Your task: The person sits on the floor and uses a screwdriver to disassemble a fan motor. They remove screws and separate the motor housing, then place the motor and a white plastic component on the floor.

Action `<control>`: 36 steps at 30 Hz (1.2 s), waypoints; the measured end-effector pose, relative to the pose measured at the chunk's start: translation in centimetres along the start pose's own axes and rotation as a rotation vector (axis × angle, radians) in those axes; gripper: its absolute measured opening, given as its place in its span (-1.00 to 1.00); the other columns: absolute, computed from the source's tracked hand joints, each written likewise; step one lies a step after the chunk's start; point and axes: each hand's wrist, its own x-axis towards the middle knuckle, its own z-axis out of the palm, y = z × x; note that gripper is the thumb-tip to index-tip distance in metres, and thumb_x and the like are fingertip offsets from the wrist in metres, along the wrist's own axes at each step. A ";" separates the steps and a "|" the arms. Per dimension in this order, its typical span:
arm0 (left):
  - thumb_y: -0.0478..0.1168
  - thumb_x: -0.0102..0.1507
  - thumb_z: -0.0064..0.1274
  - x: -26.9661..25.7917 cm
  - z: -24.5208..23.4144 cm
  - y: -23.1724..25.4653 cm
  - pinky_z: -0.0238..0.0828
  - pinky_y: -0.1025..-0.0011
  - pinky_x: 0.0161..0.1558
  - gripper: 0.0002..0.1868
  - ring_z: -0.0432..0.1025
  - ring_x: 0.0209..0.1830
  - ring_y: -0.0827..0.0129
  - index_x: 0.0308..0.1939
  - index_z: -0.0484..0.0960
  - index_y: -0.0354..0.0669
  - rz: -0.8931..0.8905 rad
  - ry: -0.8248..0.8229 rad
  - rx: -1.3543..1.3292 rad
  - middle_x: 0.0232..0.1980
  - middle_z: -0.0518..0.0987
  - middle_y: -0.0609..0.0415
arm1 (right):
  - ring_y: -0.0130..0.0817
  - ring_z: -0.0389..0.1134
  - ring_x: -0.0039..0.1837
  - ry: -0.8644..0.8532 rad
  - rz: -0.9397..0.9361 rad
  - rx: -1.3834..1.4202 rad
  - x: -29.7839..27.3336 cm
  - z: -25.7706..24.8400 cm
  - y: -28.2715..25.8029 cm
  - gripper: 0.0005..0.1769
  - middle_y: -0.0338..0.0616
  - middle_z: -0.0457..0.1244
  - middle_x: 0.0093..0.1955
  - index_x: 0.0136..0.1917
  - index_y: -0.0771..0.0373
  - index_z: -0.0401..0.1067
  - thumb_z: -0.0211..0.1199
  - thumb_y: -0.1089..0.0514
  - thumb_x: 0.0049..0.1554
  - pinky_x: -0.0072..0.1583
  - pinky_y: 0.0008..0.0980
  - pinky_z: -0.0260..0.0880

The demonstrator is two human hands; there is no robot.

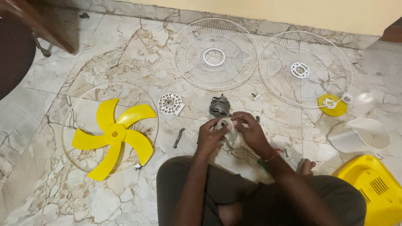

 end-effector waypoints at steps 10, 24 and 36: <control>-0.08 0.35 0.07 0.0 -4.0 0.6 0.59 0.36 -0.31 -0.65 0.57 -0.20 0.28 0.15 0.49 -0.15 -0.001 0.164 -0.405 0.04 0.66 0.02 | -0.44 0.44 -0.11 0.085 0.488 -0.229 -3.3 -7.0 3.2 -0.66 -0.13 0.43 -0.08 0.13 0.29 0.49 0.34 0.10 0.12 -0.06 -0.43 0.45; -0.07 0.36 0.03 0.2 -13.6 5.9 0.70 0.13 -0.34 -0.52 0.57 -0.05 0.10 0.35 0.34 0.02 0.220 0.582 -0.371 0.18 0.58 -0.02 | -0.32 0.47 -0.13 -0.081 0.412 -0.482 -2.8 -3.9 8.3 -0.69 -0.09 0.44 -0.18 0.12 0.24 0.51 0.33 0.13 0.10 0.01 -0.35 0.48; -0.13 0.35 0.08 2.6 -9.9 2.9 0.58 0.28 -0.51 -0.50 0.62 -0.42 0.08 0.36 0.41 -0.11 0.038 0.433 -0.269 -0.01 0.55 -0.14 | -0.20 0.45 -0.05 -0.221 0.491 -0.555 -2.8 -1.6 9.0 -0.62 -0.11 0.43 -0.02 0.10 0.16 0.54 0.45 0.18 -0.02 0.03 -0.26 0.48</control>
